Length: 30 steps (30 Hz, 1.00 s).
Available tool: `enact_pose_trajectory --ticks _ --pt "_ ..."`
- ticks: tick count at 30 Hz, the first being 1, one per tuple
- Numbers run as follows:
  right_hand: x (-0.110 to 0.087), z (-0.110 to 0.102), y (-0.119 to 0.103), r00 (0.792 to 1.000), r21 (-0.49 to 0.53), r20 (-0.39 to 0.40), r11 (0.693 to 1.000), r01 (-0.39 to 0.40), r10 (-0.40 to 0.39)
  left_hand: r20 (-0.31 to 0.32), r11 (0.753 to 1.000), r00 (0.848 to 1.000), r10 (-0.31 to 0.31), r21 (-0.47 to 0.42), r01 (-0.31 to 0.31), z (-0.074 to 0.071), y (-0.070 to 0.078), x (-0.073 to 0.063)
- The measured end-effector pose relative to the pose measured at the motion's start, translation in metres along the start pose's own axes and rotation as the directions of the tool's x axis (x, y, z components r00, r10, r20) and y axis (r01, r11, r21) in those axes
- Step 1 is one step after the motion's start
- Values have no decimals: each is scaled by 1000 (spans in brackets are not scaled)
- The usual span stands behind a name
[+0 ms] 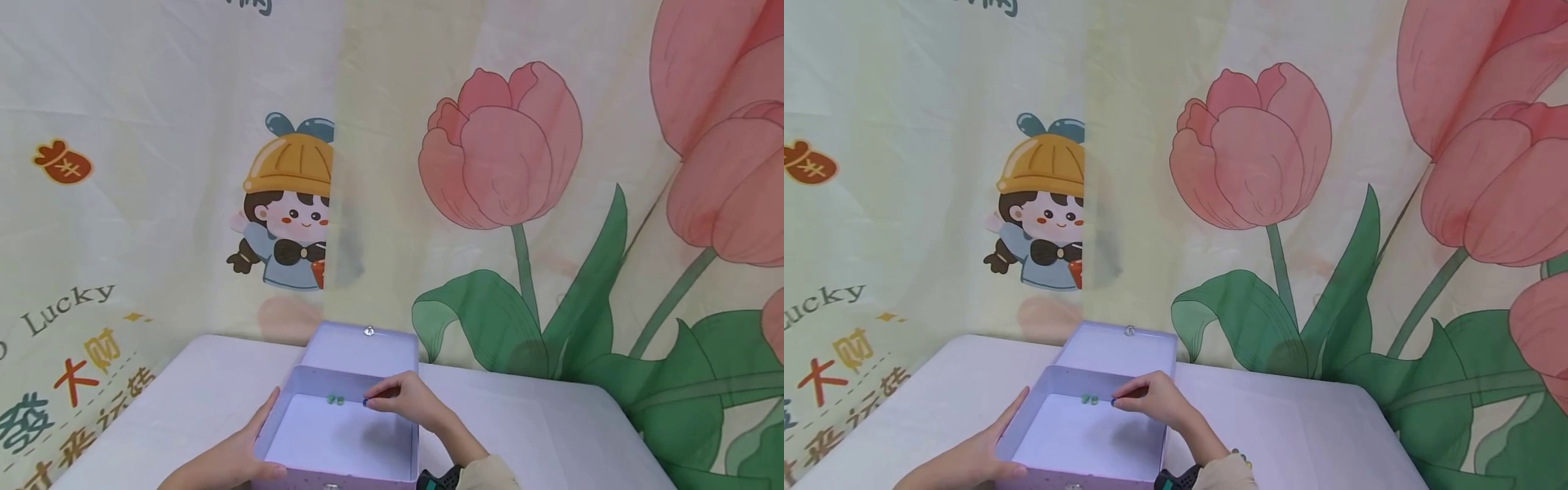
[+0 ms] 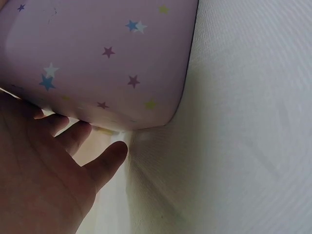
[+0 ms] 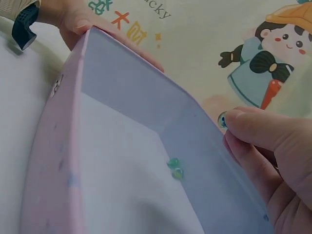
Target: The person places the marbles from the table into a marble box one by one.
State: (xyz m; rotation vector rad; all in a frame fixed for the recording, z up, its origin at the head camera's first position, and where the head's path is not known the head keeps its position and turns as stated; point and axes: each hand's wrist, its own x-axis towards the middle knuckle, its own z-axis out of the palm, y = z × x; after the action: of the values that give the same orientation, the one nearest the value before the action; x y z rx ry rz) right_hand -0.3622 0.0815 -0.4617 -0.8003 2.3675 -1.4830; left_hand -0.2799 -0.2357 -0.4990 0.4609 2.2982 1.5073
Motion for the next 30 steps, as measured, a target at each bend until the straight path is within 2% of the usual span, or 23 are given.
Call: enact_pose_trajectory --ticks 2,5,12,15,20,22,26,30 --pt "8 5 -5 1000 -9 22 1000 19 -19 -7 1000 1000 -16 16 16 -2 0 -1" --pt "20 12 -11 998 -11 51 1000 30 -29 0 999 999 -46 -21 46 -4 -1 -2" --pt "39 21 -16 999 65 40 998 -8 6 24 997 1000 16 -80 -14 -3 -5 0" --pt "41 25 -10 999 101 41 995 -21 17 35 995 999 4 -101 0 -1 -7 2" --pt "38 32 4 997 121 60 992 -48 41 1 999 1000 -24 -20 24 2 -4 1" --pt "37 34 6 997 101 58 994 -50 44 -5 999 999 -32 2 32 2 -3 0" --pt "40 36 9 999 -23 45 999 -29 30 -5 999 999 -49 -8 49 1 -2 1" --pt "43 39 15 998 -141 53 990 -13 21 -20 997 997 -78 -9 78 1 -2 1"
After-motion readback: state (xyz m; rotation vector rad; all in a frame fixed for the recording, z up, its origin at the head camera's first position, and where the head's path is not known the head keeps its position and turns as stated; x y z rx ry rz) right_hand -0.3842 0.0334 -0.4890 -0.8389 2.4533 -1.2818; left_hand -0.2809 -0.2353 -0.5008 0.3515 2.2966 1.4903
